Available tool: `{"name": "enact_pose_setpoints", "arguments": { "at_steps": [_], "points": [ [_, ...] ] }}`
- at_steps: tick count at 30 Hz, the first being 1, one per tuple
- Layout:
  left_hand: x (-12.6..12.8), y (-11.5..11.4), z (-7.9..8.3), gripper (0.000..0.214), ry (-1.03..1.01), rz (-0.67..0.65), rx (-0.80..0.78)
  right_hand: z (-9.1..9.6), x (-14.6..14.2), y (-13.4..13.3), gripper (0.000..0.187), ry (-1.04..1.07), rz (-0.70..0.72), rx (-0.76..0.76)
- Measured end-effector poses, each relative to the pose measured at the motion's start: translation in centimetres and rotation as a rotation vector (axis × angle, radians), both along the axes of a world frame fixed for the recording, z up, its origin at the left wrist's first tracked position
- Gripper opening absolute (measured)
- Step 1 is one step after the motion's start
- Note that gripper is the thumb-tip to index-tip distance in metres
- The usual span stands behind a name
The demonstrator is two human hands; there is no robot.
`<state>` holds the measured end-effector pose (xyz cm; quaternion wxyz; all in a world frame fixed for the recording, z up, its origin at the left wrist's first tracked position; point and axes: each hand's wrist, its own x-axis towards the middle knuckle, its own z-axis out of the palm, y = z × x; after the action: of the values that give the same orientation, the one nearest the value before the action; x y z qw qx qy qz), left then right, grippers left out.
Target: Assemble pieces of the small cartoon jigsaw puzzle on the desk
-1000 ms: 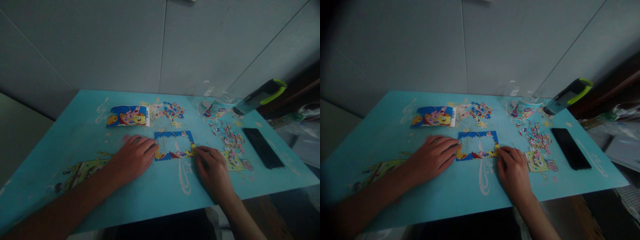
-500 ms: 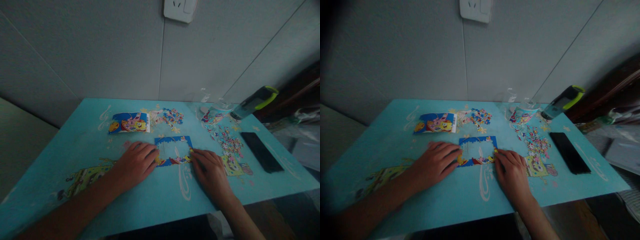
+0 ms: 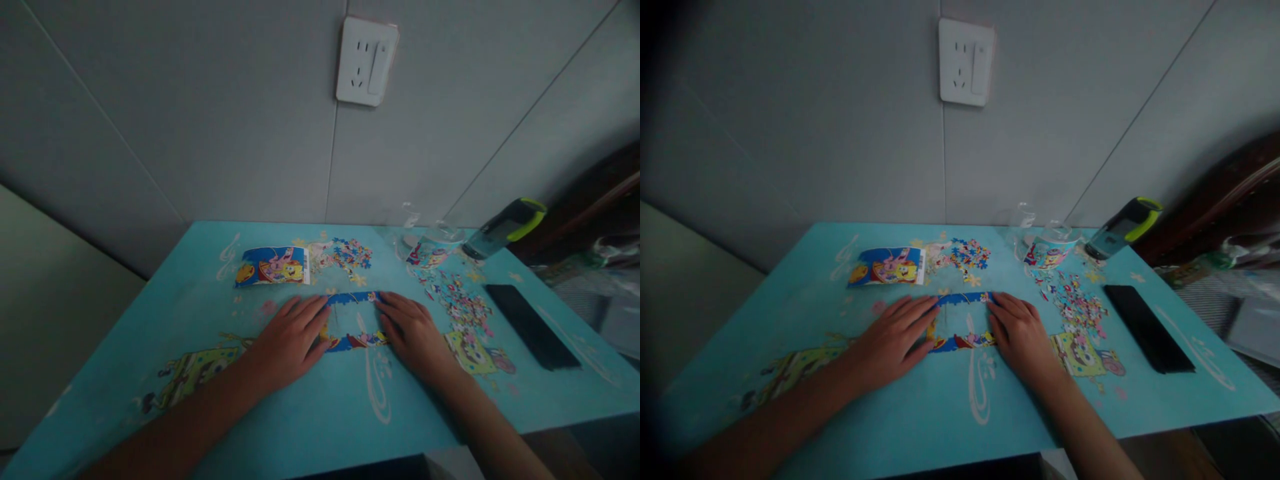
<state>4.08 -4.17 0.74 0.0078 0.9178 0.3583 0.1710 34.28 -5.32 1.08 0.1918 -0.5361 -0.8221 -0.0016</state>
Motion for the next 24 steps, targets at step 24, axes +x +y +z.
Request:
{"name": "enact_pose_setpoints", "arguments": {
  "at_steps": [24],
  "points": [
    [0.0,0.9,-0.8,0.052,-0.015,-0.045,-0.101,-1.4,-0.3,-0.4,0.051,-0.008,0.047,-0.005]
  ]
}}
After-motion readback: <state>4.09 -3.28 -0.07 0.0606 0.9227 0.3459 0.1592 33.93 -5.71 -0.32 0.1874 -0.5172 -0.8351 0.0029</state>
